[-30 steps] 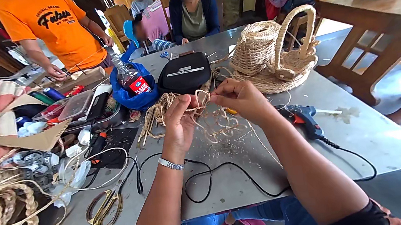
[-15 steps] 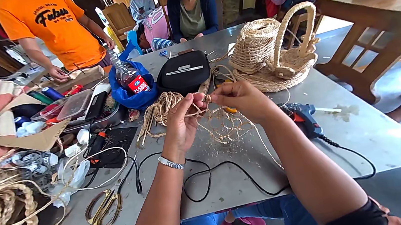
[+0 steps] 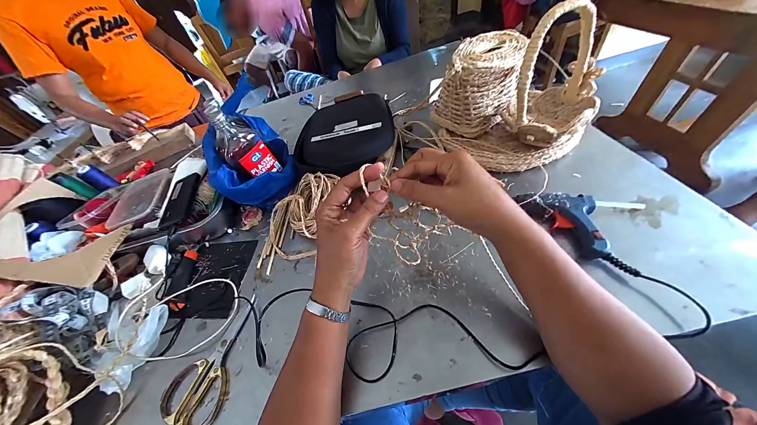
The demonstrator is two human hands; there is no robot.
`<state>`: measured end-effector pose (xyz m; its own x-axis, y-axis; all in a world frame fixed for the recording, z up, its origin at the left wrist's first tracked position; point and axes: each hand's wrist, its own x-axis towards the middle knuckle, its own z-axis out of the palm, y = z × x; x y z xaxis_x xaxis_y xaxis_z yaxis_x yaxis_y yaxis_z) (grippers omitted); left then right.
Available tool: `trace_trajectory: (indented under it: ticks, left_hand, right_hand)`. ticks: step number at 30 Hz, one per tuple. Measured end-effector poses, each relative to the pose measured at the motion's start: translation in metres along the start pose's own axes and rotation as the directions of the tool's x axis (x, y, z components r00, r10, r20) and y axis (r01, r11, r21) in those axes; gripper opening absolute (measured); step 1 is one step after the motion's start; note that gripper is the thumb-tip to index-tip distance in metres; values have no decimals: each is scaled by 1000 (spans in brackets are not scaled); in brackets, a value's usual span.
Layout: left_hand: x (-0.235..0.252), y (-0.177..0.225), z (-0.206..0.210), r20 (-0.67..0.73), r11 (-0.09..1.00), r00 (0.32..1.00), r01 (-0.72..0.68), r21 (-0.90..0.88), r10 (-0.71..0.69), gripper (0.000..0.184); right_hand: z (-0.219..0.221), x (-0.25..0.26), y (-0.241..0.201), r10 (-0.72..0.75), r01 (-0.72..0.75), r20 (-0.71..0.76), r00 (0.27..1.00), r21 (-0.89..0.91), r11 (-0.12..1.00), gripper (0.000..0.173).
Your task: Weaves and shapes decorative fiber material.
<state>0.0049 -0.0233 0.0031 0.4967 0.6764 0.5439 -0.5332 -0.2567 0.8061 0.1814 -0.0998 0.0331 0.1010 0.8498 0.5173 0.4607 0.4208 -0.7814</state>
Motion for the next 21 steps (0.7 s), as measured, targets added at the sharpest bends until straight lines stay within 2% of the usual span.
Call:
trace_trajectory:
  ticks: [8,12,18,21]
  left_hand:
    - [-1,-1,2,47,951,980,-201,234,195,34]
    - [-1,-1,3,40,932,970,-243,270,241,33]
    - [-2,-1,5,5,830,941,-301,470,339,32]
    - [-3,0,6,0,810,932,-316,494,363,35]
  right_hand:
    - [0,-1,-2,-8,8,-4,1000,53,999,14]
    - [-2,-2,-1,-105,106,37,994,-50,993,16]
    - [8,-10,-11,-266,263,23,964,-234,936,20]
    - [12,-10,-12,-292,281,-17,956,-219,934,18]
